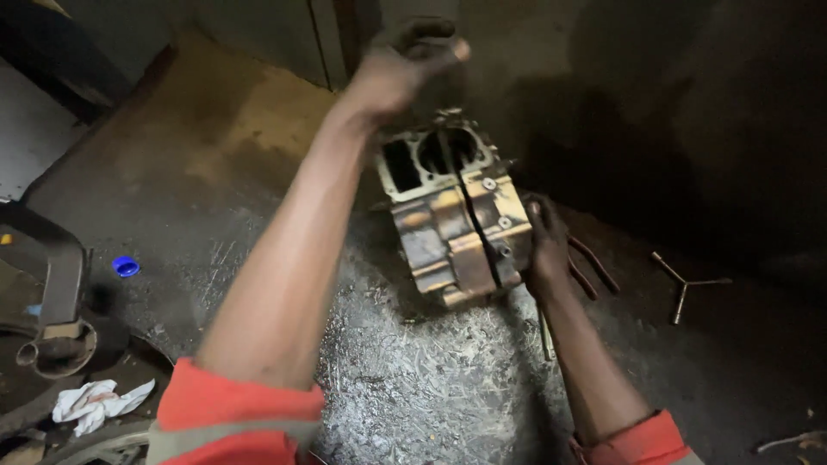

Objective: Disassembling and inspecting motorcycle engine crankcase components and gear assemblies on a workbench.

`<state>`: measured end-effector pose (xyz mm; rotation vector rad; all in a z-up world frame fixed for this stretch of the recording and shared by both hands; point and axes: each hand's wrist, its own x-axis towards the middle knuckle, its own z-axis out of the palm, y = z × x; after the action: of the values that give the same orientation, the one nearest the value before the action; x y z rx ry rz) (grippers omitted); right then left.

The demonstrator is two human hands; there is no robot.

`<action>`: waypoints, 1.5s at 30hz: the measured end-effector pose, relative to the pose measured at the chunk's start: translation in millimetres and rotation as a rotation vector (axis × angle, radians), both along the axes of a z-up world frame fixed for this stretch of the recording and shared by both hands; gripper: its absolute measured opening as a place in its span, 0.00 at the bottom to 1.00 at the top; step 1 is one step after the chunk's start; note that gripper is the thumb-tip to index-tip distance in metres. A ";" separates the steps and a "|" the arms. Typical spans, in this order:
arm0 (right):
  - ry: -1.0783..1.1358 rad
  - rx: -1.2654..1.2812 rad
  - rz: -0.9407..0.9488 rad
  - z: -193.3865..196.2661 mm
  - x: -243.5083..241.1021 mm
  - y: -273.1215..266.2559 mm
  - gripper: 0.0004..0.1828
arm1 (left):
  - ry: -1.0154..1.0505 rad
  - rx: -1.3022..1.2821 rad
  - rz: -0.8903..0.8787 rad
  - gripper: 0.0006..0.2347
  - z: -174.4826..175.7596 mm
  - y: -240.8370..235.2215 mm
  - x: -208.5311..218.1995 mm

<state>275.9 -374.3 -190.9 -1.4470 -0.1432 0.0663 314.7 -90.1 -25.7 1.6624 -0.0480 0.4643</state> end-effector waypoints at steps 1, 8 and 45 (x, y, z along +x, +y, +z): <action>-0.002 0.001 0.002 -4.0 -0.5 -6.4 0.11 | -0.002 0.001 0.002 0.18 12.8 -5.6 -24.0; 0.172 -0.177 -0.124 19.5 -25.9 -8.0 0.27 | 0.034 0.149 0.359 0.33 -27.9 -35.2 -151.7; -0.108 -0.112 -0.027 6.0 -26.3 -16.6 0.16 | 0.581 0.208 0.207 0.18 -125.0 -123.4 -240.3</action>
<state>249.6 -390.8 -184.9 -1.5643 -0.2108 -0.0262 74.5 -213.5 -150.6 1.9615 0.5239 0.1162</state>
